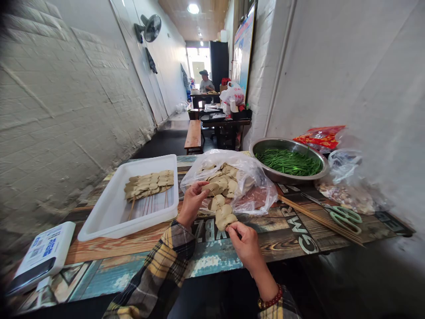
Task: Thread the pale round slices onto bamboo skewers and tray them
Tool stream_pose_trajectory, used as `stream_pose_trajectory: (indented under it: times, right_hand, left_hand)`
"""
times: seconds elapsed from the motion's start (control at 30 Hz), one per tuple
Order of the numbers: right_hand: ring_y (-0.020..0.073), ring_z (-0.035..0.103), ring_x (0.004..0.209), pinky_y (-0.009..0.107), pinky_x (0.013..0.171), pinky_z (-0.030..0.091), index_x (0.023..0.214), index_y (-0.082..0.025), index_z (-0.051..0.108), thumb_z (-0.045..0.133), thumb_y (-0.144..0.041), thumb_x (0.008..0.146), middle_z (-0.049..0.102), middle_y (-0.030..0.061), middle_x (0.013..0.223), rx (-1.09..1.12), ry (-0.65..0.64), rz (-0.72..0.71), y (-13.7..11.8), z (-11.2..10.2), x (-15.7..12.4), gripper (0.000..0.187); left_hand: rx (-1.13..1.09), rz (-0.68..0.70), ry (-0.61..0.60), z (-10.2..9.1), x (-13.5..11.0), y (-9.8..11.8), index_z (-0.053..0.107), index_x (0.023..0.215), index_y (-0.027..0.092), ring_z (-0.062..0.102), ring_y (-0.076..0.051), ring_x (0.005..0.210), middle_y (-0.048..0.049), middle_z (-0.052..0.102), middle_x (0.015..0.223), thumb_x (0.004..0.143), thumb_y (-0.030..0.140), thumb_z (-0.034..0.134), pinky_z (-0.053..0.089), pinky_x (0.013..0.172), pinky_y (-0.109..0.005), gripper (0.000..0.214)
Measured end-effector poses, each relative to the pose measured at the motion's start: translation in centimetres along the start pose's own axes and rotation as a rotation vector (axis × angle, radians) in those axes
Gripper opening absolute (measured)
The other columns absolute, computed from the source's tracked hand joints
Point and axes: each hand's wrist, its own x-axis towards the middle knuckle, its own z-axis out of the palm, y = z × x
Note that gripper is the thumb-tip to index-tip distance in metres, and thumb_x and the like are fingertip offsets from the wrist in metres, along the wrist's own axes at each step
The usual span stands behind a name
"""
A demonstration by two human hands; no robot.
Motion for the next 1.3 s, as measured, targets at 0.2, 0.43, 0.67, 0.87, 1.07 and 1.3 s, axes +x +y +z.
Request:
stream_pose_trajectory:
  times: [0.2, 0.43, 0.67, 0.87, 1.07, 1.3]
  right_hand:
    - [0.0117, 0.046, 0.05, 0.021, 0.051, 0.035, 0.069, -0.016, 0.065, 0.05, -0.034, 0.087, 0.051, -0.0029, 0.053, -0.024, 0.015, -0.01, -0.2, 0.0, 0.0, 0.029]
    - [0.0118, 0.046, 0.049, 0.021, 0.051, 0.035, 0.07, -0.016, 0.064, 0.049, -0.035, 0.087, 0.051, -0.0028, 0.052, -0.041, 0.007, -0.004, -0.3, -0.1, 0.0, 0.03]
    - [0.0118, 0.045, 0.05, 0.021, 0.052, 0.036, 0.071, -0.015, 0.065, 0.049, -0.036, 0.087, 0.05, -0.0028, 0.052, -0.04, 0.013, -0.008, -0.2, 0.1, 0.1, 0.031]
    - [0.0119, 0.047, 0.05, 0.021, 0.052, 0.037, 0.07, -0.014, 0.066, 0.05, -0.035, 0.086, 0.051, -0.0025, 0.053, -0.036, 0.041, -0.013, -0.1, 0.2, 0.2, 0.031]
    - [0.0122, 0.049, 0.049, 0.021, 0.05, 0.038, 0.074, -0.014, 0.069, 0.049, -0.036, 0.087, 0.056, -0.001, 0.054, -0.014, 0.053, -0.011, 0.0, 0.1, 0.0, 0.032]
    - [0.0134, 0.056, 0.055, 0.021, 0.054, 0.041, 0.074, -0.015, 0.07, 0.051, -0.035, 0.087, 0.064, 0.0013, 0.061, -0.048, 0.069, -0.031, 0.2, 0.0, -0.2, 0.03]
  left_hand:
    - [0.041, 0.046, -0.047, 0.0, 0.1, -0.4, 0.065, 0.099, 0.015, 0.063, -0.017, 0.079, -0.0051, 0.069, 0.088, 0.068, 0.025, 0.071, 0.047, 0.071, -0.027, 0.033]
    - [0.145, 0.129, -0.062, 0.0, 0.1, -0.7, 0.064, 0.107, 0.015, 0.064, -0.02, 0.083, -0.0065, 0.07, 0.09, 0.071, 0.025, 0.068, 0.049, 0.074, -0.03, 0.038]
    - [0.211, 0.157, -0.055, 0.5, -0.5, 0.2, 0.067, 0.105, 0.018, 0.061, -0.017, 0.076, -0.0032, 0.069, 0.081, 0.068, 0.024, 0.071, 0.046, 0.068, -0.026, 0.038]
    - [0.142, 0.096, -0.115, 1.0, -0.8, 0.5, 0.065, 0.108, 0.016, 0.058, -0.014, 0.071, -0.0024, 0.066, 0.08, 0.068, 0.02, 0.07, 0.044, 0.065, -0.024, 0.041]
    - [0.005, -0.005, -0.063, 0.7, -0.7, 0.3, 0.06, 0.113, 0.016, 0.057, -0.012, 0.071, -0.0043, 0.064, 0.096, 0.064, 0.02, 0.072, 0.043, 0.061, -0.023, 0.051]
    - [-0.167, -0.116, -0.071, 0.4, -0.6, 0.1, 0.063, 0.108, 0.014, 0.051, -0.009, 0.06, 0.0006, 0.061, 0.073, 0.065, 0.031, 0.077, 0.037, 0.054, -0.021, 0.048]
